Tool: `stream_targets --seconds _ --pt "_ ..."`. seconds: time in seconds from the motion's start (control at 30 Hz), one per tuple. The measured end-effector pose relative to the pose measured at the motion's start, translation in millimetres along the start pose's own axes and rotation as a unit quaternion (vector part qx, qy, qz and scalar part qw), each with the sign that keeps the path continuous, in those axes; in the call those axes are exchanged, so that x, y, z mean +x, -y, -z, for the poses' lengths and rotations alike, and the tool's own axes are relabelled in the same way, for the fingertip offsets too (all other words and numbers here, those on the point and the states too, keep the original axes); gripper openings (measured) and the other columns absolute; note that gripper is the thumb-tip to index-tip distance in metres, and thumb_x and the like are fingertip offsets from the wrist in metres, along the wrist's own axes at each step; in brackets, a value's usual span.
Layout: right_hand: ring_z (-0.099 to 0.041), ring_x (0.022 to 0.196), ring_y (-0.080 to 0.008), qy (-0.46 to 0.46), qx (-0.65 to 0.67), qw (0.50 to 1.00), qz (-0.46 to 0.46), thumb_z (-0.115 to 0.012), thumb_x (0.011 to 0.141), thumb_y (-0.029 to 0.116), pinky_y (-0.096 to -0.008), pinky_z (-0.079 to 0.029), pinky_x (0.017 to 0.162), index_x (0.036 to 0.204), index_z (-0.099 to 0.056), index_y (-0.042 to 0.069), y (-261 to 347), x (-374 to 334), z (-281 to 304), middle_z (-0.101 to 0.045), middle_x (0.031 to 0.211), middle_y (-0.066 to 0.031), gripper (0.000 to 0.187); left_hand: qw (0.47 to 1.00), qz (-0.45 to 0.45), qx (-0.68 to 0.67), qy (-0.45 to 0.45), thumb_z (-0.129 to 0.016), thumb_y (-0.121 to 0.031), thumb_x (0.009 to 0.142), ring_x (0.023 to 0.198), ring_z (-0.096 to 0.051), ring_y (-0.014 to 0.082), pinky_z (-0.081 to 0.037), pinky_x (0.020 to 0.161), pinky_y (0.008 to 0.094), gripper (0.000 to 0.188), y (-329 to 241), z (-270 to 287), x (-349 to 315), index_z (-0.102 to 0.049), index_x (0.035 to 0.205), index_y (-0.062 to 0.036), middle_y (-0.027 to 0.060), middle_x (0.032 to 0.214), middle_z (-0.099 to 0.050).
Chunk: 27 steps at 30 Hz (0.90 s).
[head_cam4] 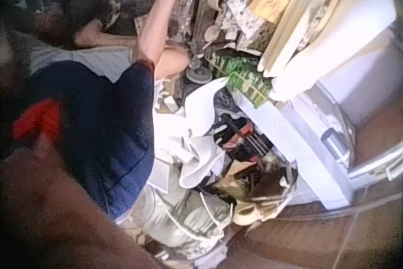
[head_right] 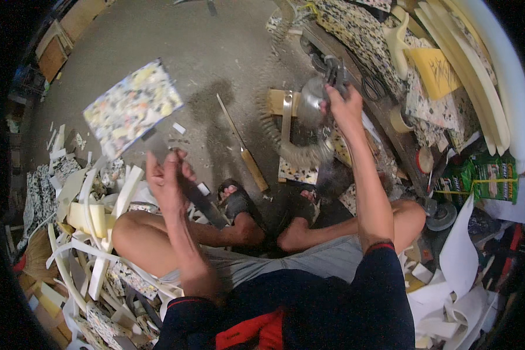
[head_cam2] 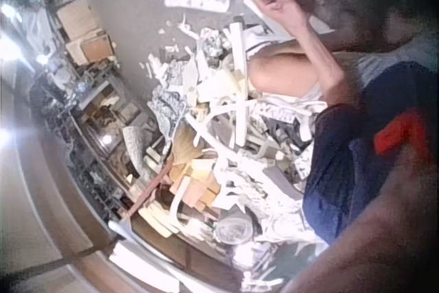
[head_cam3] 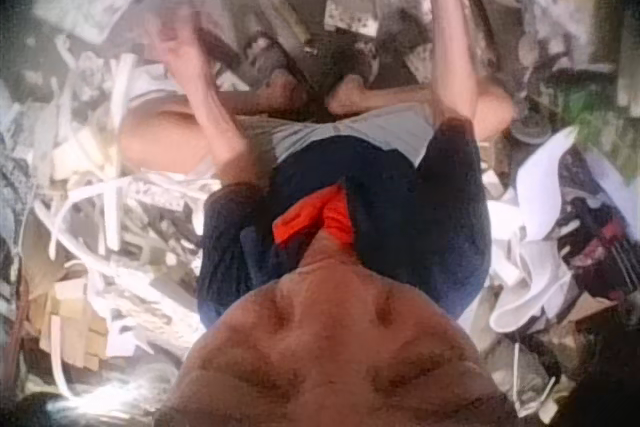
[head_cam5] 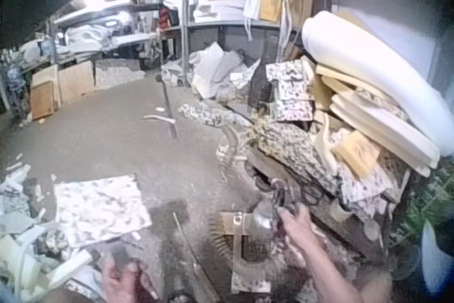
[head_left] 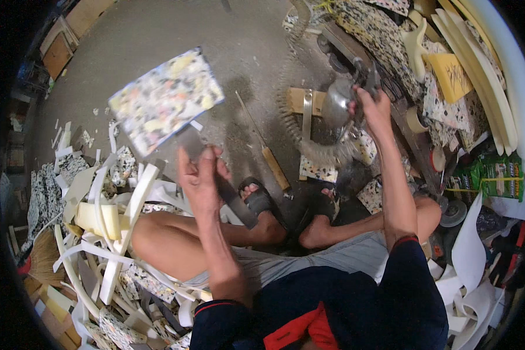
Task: The person sits on the floor and assembles small composite blocks by marking, cutting, and gluing patterned and white foam pieces onto wooden boards. They use a pen, knife, and glue gun to join the pieces, then inspect the finished blocks.
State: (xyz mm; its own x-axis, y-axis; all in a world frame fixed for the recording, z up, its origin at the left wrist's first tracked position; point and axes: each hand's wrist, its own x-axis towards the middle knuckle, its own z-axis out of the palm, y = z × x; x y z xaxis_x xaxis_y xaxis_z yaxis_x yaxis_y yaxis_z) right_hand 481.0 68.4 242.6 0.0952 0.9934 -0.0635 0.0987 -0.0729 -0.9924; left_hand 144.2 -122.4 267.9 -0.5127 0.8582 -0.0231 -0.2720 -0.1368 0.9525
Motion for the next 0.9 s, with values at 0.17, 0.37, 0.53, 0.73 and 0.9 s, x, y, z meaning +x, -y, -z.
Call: stream_targets --seconds 0.17,0.37,0.53,0.73,0.9 --pt "-0.068 0.104 -0.0317 -0.117 -0.199 0.971 0.062 -0.063 0.088 0.021 -0.038 -0.05 0.094 0.13 -0.052 -0.013 -118.6 118.9 13.7 -0.067 0.114 -0.0261 0.055 0.999 0.006 0.004 -0.038 -0.057 -0.026 0.103 0.058 -0.058 0.0137 -0.051 0.049 0.0275 0.024 -7.9 3.1 3.9 -0.052 0.112 -0.0045 0.0122 0.086 -0.066" --pt "-0.06 0.119 -0.0401 -0.155 -0.228 0.96 0.046 -0.067 0.085 0.028 -0.0424 -0.043 0.105 0.138 -0.049 -0.008 -183.0 143.6 23.3 -0.063 0.123 -0.0292 0.066 0.994 0.002 -0.066 -0.089 -0.052 -0.015 0.101 0.066 -0.059 0.0168 -0.052 0.051 0.0278 0.041 -3.4 0.7 12.2 -0.043 0.139 -0.0028 0.0238 0.125 -0.062" --pt "-0.067 0.103 -0.0322 -0.184 -0.304 0.932 0.069 -0.075 0.086 0.034 -0.0399 -0.05 0.093 0.124 -0.058 -0.004 -150.0 109.3 20.7 -0.069 0.118 -0.02 0.056 0.995 0.009 -0.081 -0.052 -0.053 -0.016 0.103 0.064 -0.061 0.0186 -0.053 0.05 0.0298 0.042 2.5 -9.9 20.2 -0.039 0.141 -0.007 0.0244 0.13 -0.059" --pt "-0.055 0.121 -0.0429 0.086 -0.482 0.866 0.097 -0.078 0.08 0.042 -0.0493 -0.044 0.106 0.132 -0.051 -0.002 -143.9 -48.6 22.7 -0.057 0.128 -0.0277 0.073 0.994 0.009 -0.102 -0.038 -0.057 -0.015 0.101 0.069 -0.062 0.0227 -0.055 0.053 0.0324 0.042 -4.0 -21.3 14.2 -0.042 0.139 -0.0075 0.0188 0.132 -0.058" --pt "-0.034 0.139 -0.0492 0.283 -0.618 0.722 0.13 -0.079 0.079 0.037 -0.0634 -0.033 0.111 0.138 -0.046 0.006 -206.2 -129.0 10.0 -0.033 0.153 -0.0249 0.074 0.99 0.054 -0.126 -0.02 -0.064 -0.026 0.097 0.067 -0.061 0.0219 -0.052 0.052 0.0311 0.048 -1.5 -14.8 6.1 -0.046 0.136 -0.0029 0.0157 0.121 -0.063"
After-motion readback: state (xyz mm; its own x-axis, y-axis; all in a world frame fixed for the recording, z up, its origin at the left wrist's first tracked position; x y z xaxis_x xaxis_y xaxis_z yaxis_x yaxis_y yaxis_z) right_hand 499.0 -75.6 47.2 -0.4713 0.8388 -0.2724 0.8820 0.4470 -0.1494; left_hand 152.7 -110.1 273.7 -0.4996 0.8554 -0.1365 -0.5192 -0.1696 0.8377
